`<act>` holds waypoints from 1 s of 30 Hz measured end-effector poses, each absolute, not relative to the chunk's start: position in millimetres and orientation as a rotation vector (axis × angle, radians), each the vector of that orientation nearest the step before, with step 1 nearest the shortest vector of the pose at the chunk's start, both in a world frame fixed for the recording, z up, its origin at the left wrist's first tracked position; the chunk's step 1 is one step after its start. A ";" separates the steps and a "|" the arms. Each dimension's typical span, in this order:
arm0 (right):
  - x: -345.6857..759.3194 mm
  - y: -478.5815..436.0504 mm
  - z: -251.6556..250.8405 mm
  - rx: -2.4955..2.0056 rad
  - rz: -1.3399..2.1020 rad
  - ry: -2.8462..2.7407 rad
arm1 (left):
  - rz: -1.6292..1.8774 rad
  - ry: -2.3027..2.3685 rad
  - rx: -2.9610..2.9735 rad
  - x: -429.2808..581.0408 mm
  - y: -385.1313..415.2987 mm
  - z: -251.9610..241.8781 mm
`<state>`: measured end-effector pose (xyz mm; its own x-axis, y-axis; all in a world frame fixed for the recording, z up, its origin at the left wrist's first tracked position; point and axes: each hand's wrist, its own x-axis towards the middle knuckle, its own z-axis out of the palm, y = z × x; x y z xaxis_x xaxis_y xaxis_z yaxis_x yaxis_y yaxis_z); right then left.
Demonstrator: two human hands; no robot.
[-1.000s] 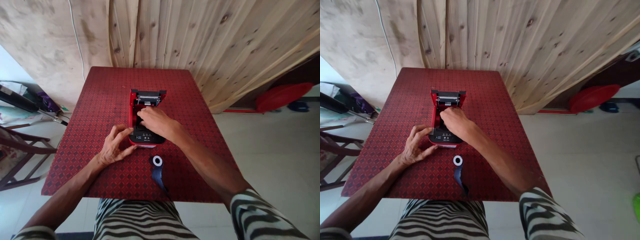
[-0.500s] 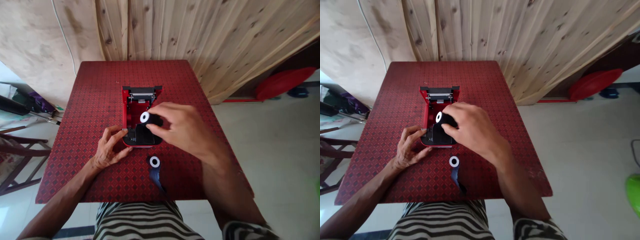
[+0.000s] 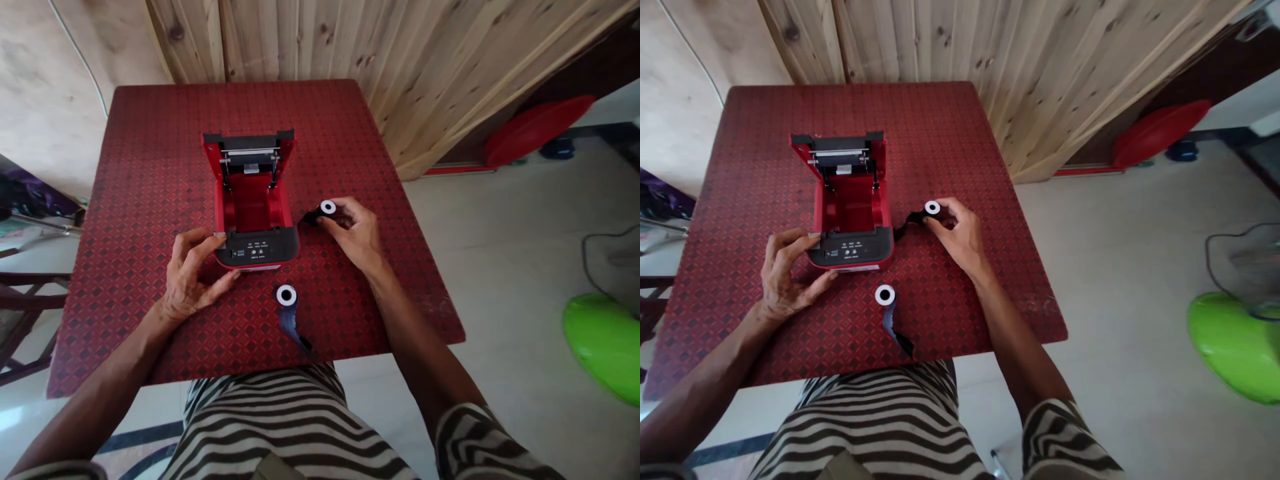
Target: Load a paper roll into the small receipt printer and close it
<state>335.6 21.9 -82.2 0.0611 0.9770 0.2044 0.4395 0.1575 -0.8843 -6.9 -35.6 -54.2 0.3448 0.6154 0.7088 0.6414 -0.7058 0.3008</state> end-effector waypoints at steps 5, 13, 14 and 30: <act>344.1 0.2 -65.3 -1.445 0.695 -1.546 | -1.295 -1.200 -2.553 -7.7 -35.8 -54.1; 326.1 -91.1 -23.2 -1.349 0.933 -1.900 | -1.290 -1.222 -2.562 -7.7 -36.0 -55.1; 318.4 -94.5 -27.2 -1.290 0.992 -1.944 | -1.292 -1.221 -2.563 -7.4 -36.0 -54.5; 284.6 -47.3 73.6 -1.019 0.526 -2.374 | -1.330 -1.254 -2.611 -3.9 -43.2 -53.2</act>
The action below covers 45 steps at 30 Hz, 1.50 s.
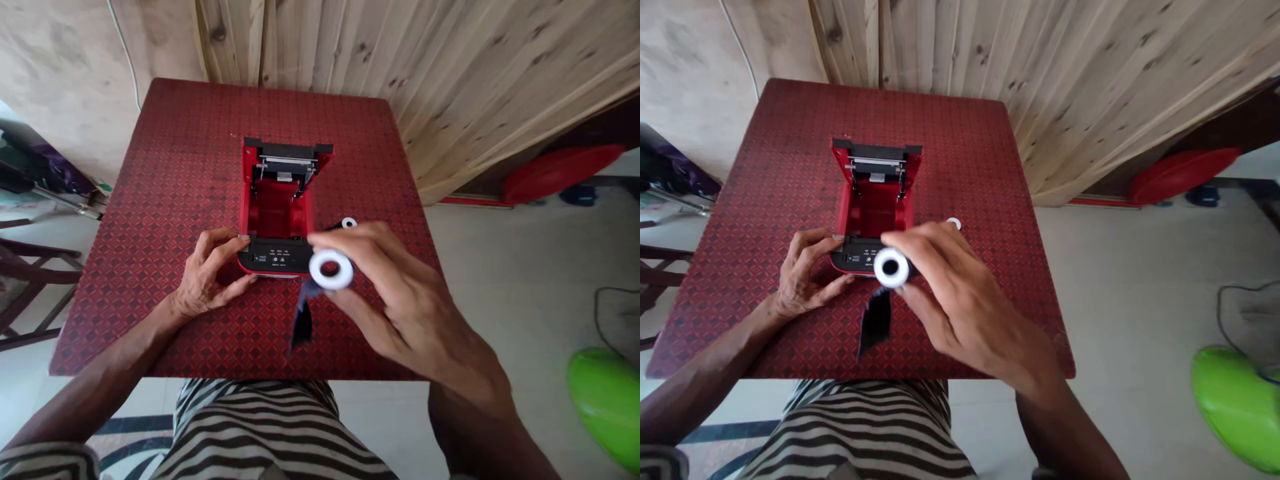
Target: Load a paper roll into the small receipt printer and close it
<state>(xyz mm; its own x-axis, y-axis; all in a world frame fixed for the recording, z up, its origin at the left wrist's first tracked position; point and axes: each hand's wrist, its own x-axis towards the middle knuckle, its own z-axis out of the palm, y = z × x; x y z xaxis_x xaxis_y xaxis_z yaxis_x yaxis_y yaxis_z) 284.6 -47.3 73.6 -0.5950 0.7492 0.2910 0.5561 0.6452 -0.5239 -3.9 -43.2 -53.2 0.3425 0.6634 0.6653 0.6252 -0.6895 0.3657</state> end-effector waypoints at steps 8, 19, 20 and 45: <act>224.1 23.6 50.5 -1.189 0.160 -2.745 | 1.287 1.191 2.520 -3.5 -43.6 -54.0; 205.3 54.3 49.0 -1.525 0.381 -2.964 | 1.245 1.183 2.492 -3.5 -45.2 -54.0; 204.7 56.1 47.7 -1.524 0.397 -2.961 | 1.245 1.181 2.492 -3.6 -45.0 -54.1; 254.7 4.7 21.4 -0.794 0.435 -2.272 | 1.251 1.233 2.545 -5.6 -46.5 -48.0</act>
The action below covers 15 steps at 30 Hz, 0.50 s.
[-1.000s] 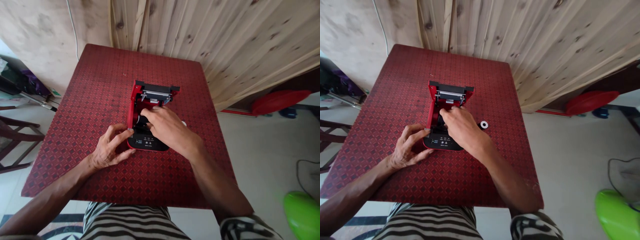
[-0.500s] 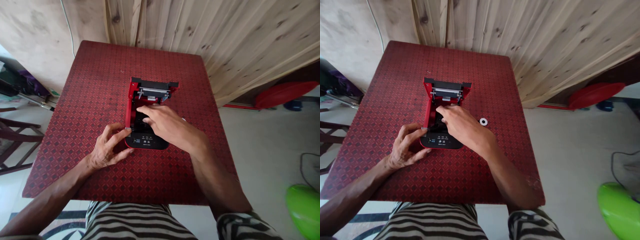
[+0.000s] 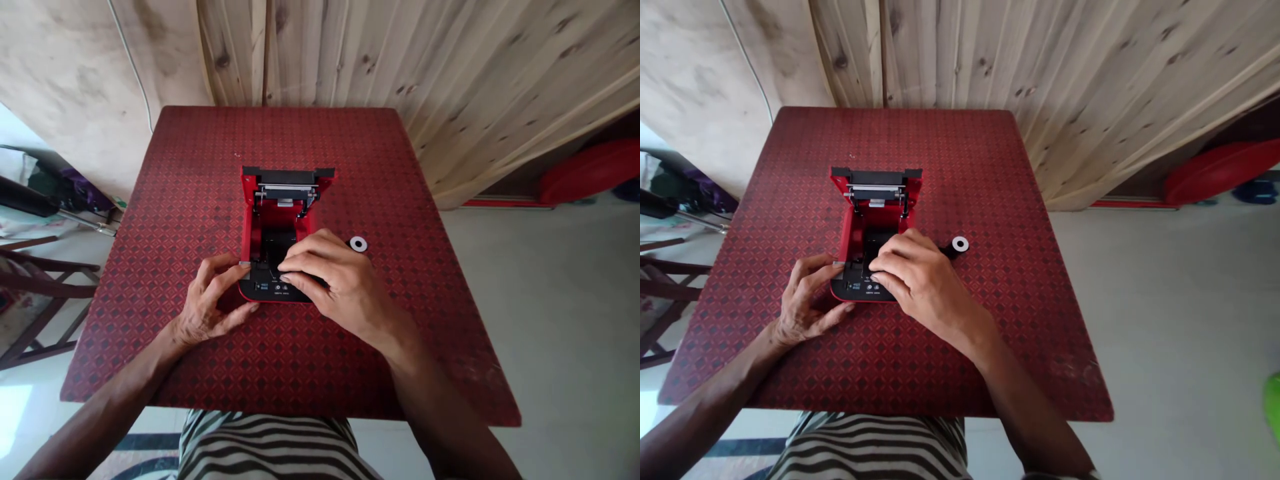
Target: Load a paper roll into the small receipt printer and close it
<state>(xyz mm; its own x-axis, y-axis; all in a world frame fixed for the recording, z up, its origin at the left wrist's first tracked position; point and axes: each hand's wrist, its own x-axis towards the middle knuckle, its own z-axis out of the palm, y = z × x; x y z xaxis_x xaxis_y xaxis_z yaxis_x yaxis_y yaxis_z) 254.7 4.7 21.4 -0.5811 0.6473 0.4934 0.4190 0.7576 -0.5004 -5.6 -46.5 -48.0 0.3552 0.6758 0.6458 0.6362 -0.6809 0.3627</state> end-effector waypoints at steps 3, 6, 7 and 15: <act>253.6 0.6 16.3 -0.804 0.315 -2.216 | 1.229 1.257 2.424 -8.2 -47.3 -36.4; 253.3 -2.8 13.5 -0.830 0.259 -2.199 | 1.215 1.327 2.169 -11.6 -37.5 -15.4; 253.3 -3.9 13.0 -0.842 0.244 -2.207 | 1.231 1.337 2.120 -12.4 -30.2 -7.2; 254.2 -13.7 12.9 -0.872 0.087 -2.259 | 1.270 1.215 2.244 -0.2 59.5 29.4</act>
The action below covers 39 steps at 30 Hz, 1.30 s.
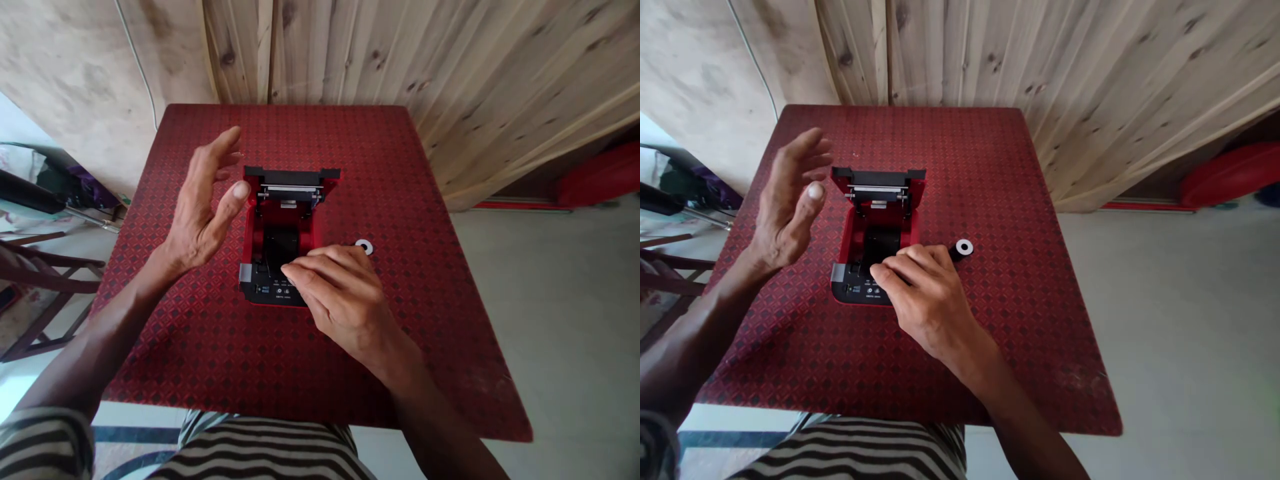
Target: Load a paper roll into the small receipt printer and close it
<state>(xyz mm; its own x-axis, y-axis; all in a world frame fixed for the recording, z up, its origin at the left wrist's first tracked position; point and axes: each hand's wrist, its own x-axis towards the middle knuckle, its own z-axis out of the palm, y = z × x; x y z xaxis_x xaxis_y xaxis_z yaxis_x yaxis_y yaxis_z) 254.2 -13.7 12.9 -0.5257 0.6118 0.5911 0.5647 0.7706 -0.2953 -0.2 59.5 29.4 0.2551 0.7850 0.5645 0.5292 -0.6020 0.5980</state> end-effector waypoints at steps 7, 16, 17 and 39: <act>252.3 -21.5 7.6 -0.871 -0.029 -2.163 | 1.097 1.228 2.289 10.8 52.9 31.8; 248.5 -27.3 -1.5 -0.853 -0.075 -2.106 | 0.996 0.996 2.562 0.1 9.4 8.2; 248.4 -27.6 -2.2 -0.854 -0.076 -2.108 | 0.986 0.992 2.588 -1.5 6.6 3.1; 250.0 -27.7 -5.6 -0.872 -0.030 -2.124 | 1.055 1.005 2.718 2.1 0.7 -20.6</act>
